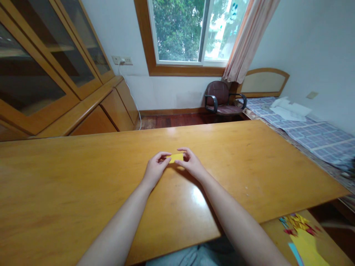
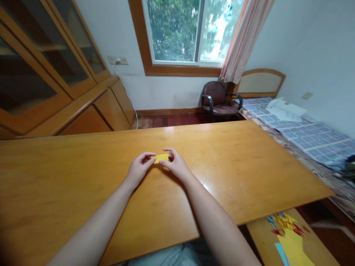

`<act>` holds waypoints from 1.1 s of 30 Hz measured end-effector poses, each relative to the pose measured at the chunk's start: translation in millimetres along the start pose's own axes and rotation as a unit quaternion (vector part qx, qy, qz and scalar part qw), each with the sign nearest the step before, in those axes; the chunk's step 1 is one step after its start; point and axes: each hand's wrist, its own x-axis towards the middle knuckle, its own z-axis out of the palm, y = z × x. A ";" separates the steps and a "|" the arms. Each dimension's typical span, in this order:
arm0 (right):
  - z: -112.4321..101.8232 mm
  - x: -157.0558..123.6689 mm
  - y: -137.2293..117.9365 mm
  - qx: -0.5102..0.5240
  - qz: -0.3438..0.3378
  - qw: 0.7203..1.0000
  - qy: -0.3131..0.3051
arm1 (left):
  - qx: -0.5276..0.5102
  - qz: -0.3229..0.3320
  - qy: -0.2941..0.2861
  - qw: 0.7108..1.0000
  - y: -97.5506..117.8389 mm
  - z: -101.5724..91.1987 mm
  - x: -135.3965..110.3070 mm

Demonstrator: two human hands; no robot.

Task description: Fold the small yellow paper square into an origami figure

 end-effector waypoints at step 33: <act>-0.3 4.2 5.5 -0.028 -0.015 0.998 0.058 | -0.032 -0.008 -0.026 0.999 -2.9 2.0 1.9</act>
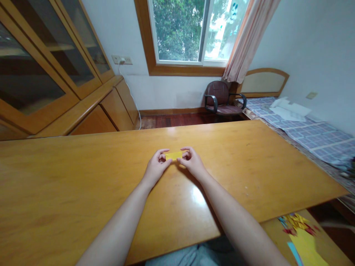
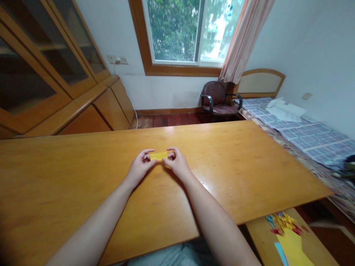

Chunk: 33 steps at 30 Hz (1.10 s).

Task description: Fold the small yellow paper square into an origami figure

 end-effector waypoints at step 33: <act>1.0 -1.9 2.0 0.020 -0.020 0.999 -0.040 | -0.028 -0.008 -0.041 0.999 -7.2 2.7 -0.8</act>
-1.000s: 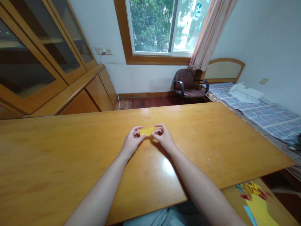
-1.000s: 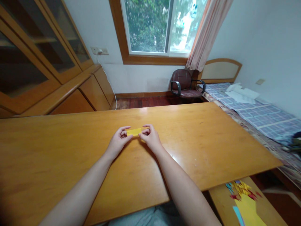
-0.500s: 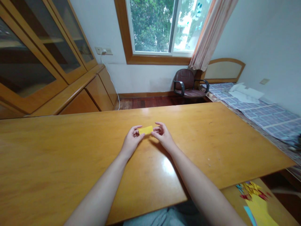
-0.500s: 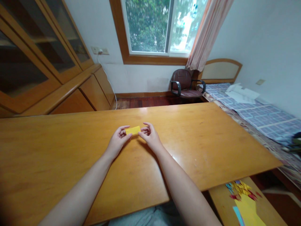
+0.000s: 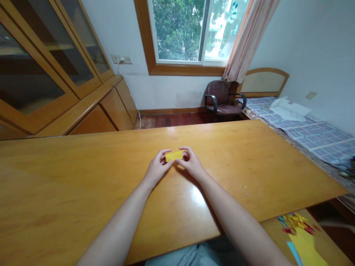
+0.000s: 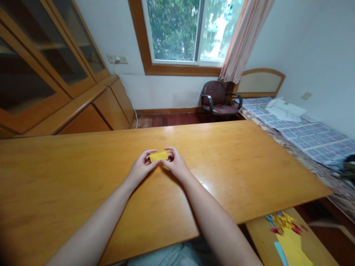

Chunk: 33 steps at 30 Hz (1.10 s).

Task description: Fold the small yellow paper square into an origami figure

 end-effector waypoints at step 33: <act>0.5 3.3 -2.1 0.047 0.003 0.998 0.051 | -0.031 0.014 0.048 0.998 0.2 -4.2 4.8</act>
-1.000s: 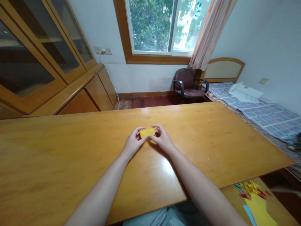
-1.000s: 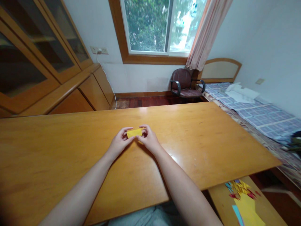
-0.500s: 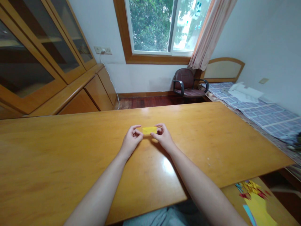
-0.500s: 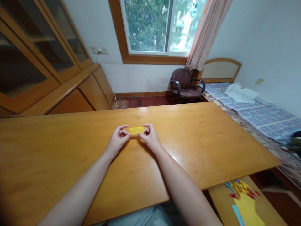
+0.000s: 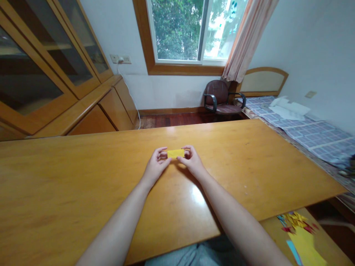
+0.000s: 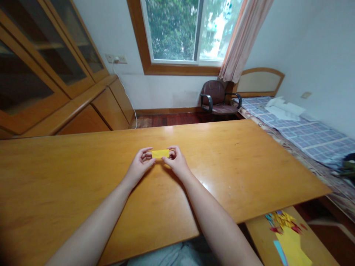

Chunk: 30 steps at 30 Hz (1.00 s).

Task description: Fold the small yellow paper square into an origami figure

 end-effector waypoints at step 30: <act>-4.4 -0.8 0.4 -0.024 -0.032 0.999 0.028 | 0.003 -0.031 0.002 1.000 7.8 0.8 -1.9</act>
